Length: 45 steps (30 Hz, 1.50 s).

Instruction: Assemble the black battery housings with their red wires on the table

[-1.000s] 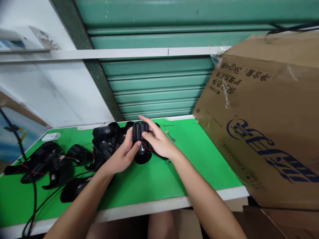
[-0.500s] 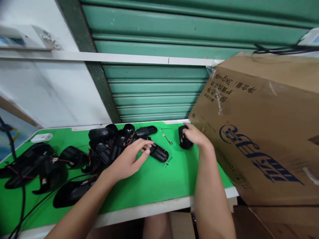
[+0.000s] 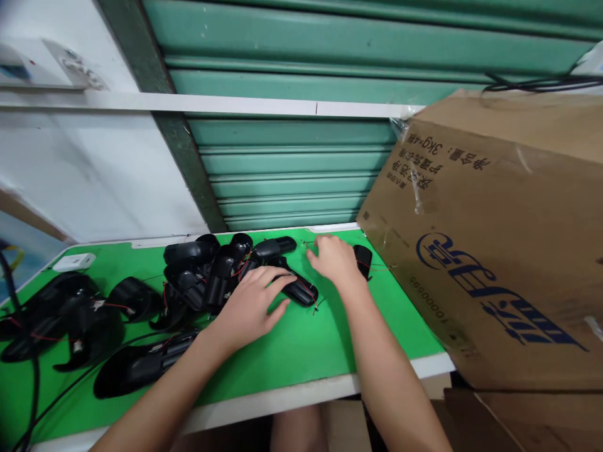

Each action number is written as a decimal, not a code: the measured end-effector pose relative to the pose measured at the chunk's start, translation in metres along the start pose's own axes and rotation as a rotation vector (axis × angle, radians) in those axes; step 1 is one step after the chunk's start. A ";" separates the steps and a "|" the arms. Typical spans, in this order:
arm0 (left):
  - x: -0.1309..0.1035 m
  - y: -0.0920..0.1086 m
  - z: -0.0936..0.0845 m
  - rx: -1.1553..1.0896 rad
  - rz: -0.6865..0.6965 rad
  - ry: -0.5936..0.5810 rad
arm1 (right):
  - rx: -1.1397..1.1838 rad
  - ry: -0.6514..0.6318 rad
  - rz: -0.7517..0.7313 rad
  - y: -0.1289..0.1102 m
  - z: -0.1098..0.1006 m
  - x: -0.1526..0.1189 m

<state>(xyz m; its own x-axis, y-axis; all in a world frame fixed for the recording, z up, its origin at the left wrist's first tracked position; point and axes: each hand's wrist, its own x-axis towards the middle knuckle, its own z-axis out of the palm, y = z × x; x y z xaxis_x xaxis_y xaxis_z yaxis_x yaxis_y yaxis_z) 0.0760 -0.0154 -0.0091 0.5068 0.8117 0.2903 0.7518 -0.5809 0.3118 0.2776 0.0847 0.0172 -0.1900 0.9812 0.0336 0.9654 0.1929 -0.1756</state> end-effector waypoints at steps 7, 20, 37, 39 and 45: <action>0.004 0.003 0.014 0.093 0.000 -0.061 | 0.009 -0.082 0.058 -0.001 0.020 0.010; 0.002 0.003 0.013 0.141 0.046 -0.035 | 0.145 -0.058 -0.096 0.016 0.015 0.005; 0.006 0.008 -0.011 -0.282 -0.204 0.109 | 0.780 -0.701 -0.336 0.014 -0.012 -0.020; 0.005 0.011 -0.017 -0.577 -0.273 0.184 | 0.833 -0.728 -0.382 0.016 -0.020 -0.021; 0.003 0.006 -0.022 -1.268 -0.502 -0.175 | 1.000 -0.392 -0.399 0.002 -0.019 -0.022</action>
<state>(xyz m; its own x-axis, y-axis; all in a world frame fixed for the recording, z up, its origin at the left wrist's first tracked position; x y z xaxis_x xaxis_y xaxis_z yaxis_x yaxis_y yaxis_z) 0.0728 -0.0174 0.0141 0.4145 0.8910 -0.1852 0.0198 0.1946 0.9807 0.2873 0.0635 0.0346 -0.6629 0.7486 -0.0152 0.2829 0.2316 -0.9308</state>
